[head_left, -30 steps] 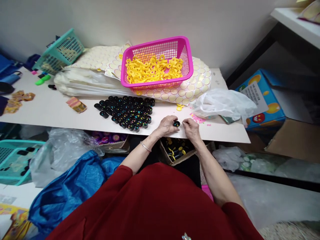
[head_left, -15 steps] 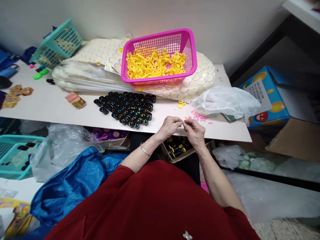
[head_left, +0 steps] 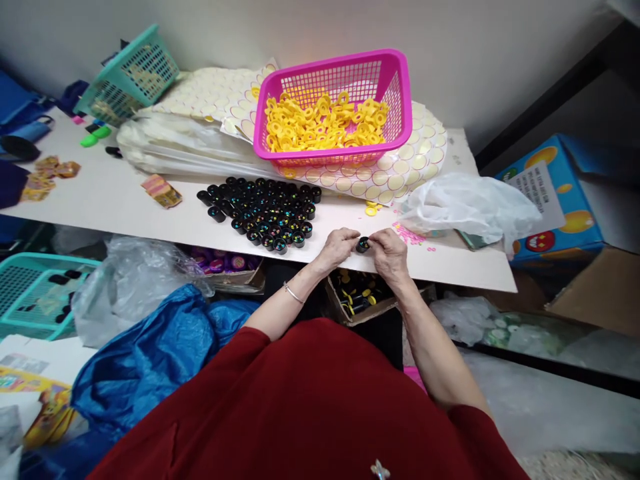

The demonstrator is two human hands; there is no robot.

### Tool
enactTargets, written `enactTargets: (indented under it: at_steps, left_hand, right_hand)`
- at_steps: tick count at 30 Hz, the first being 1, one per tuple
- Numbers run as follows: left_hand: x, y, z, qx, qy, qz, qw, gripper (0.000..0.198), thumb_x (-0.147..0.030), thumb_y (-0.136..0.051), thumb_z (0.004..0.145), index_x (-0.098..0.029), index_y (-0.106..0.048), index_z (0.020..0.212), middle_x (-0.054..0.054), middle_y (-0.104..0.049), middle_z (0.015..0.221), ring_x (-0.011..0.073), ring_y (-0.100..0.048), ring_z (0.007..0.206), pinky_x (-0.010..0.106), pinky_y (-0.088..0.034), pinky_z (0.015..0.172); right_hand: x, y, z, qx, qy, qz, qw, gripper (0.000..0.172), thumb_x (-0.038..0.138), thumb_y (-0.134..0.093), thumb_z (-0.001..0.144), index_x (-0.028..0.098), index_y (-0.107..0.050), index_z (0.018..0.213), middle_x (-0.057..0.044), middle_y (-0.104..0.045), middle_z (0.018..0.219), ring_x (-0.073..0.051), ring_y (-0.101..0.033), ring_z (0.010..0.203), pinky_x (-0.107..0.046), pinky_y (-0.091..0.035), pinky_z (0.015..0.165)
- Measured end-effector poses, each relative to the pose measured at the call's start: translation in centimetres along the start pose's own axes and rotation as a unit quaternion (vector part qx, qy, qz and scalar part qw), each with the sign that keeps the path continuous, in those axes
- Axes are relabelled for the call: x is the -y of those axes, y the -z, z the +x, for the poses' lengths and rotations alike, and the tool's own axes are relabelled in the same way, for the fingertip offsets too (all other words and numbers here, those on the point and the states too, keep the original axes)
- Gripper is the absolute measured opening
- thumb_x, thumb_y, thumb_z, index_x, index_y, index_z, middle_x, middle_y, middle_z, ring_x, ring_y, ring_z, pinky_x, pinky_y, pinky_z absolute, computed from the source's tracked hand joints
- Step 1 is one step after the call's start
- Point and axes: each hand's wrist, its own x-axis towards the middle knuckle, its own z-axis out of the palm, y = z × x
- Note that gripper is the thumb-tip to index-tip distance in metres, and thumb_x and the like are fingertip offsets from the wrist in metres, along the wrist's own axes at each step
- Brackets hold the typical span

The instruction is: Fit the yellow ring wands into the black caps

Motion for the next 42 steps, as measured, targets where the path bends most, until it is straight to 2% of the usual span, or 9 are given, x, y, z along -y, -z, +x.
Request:
enactTargets:
  at_steps: [4,8,13,18,24,27,31,36,42]
  left_hand:
    - [0.0,-0.6,0.0,0.027,-0.019,-0.032,0.999,0.019,-0.018,-0.055,0.069,-0.012,-0.069,0.078,0.0,-0.063,0.079,0.005,-0.048,0.055,0.02,-0.039,0.056]
    - [-0.5,-0.8,-0.2,0.036,0.005,-0.042,0.998,0.02,-0.016,-0.054,0.068,-0.011,-0.069,0.081,-0.002,-0.06,0.066,0.0045,-0.046,0.051,0.019,-0.037,0.053]
    - [-0.9,-0.7,-0.3,0.037,0.028,-0.049,0.998,0.023,-0.014,-0.053,0.068,-0.011,-0.069,0.085,-0.003,-0.057,0.062,0.0046,-0.046,0.049,0.018,-0.035,0.047]
    - [-0.4,-0.6,-0.1,0.046,-0.017,-0.038,0.998,0.019,-0.013,-0.053,0.069,-0.013,-0.069,0.079,-0.002,-0.059,0.069,0.0036,-0.046,0.05,0.016,-0.035,0.046]
    - [0.3,-1.0,-0.4,0.028,-0.019,-0.08,0.996,0.019,-0.017,-0.054,0.075,-0.012,-0.069,0.084,0.0,-0.06,0.074,0.0032,-0.048,0.053,0.016,-0.038,0.048]
    - [0.8,-1.3,-0.3,0.008,-0.016,-0.099,0.995,0.019,-0.022,-0.056,0.077,-0.012,-0.069,0.087,0.001,-0.06,0.078,0.0029,-0.048,0.052,0.016,-0.037,0.046]
    - [1.4,-1.5,-0.2,-0.017,-0.025,-0.103,0.994,0.025,-0.031,-0.055,0.081,-0.011,-0.067,0.089,0.0,-0.058,0.074,0.0021,-0.045,0.048,0.017,-0.038,0.046]
    - [1.8,-1.5,-0.3,-0.031,-0.101,-0.06,0.993,0.033,-0.043,-0.064,0.073,-0.013,-0.066,0.087,0.001,-0.058,0.08,0.0042,-0.049,0.057,0.018,-0.041,0.053]
    - [2.0,-1.5,-0.4,-0.028,-0.11,-0.032,0.993,0.039,-0.043,-0.072,0.066,-0.013,-0.065,0.088,0.0,-0.058,0.083,0.0025,-0.044,0.054,0.019,-0.038,0.054]
  right_hand:
    - [0.2,0.2,0.3,0.049,0.02,-0.1,0.994,0.015,0.022,-0.052,0.08,0.022,-0.065,0.073,-0.005,-0.058,0.077,-0.02,-0.051,0.076,-0.032,-0.042,0.066]
    - [0.7,0.5,0.7,0.099,0.034,-0.174,0.979,0.019,0.022,-0.049,0.082,0.021,-0.066,0.074,-0.006,-0.058,0.076,-0.021,-0.049,0.076,-0.032,-0.039,0.064]
    - [1.2,0.9,1.4,0.148,0.052,-0.216,0.964,0.023,0.019,-0.046,0.083,0.019,-0.066,0.071,-0.008,-0.058,0.075,-0.021,-0.047,0.075,-0.032,-0.036,0.062]
    - [1.5,1.5,2.0,0.212,0.106,-0.226,0.945,0.024,0.013,-0.044,0.08,0.018,-0.065,0.07,-0.01,-0.059,0.076,-0.022,-0.046,0.075,-0.033,-0.035,0.062]
    - [-0.2,1.8,2.0,0.181,0.058,-0.023,0.981,0.016,0.021,-0.052,0.081,0.021,-0.068,0.079,-0.004,-0.059,0.075,-0.018,-0.054,0.073,-0.03,-0.044,0.067]
    - [-1.7,1.6,2.6,0.116,0.017,0.045,0.992,0.016,0.025,-0.053,0.081,0.021,-0.068,0.082,-0.003,-0.062,0.078,-0.017,-0.058,0.073,-0.032,-0.047,0.07]
    - [-3.8,0.8,5.1,0.055,-0.009,-0.049,0.997,0.02,0.021,-0.048,0.079,0.019,-0.067,0.085,-0.008,-0.064,0.088,-0.022,-0.058,0.082,-0.037,-0.047,0.078]
    - [-4.5,-0.7,8.2,0.139,0.019,-0.203,0.969,0.027,0.024,-0.05,0.078,0.016,-0.066,0.099,-0.014,-0.064,0.101,-0.027,-0.054,0.089,-0.04,-0.044,0.076]
    - [-4.6,-2.6,8.5,0.183,0.047,-0.288,0.939,0.021,0.015,-0.042,0.079,0.015,-0.063,0.082,-0.015,-0.061,0.089,-0.024,-0.05,0.081,-0.034,-0.037,0.067]
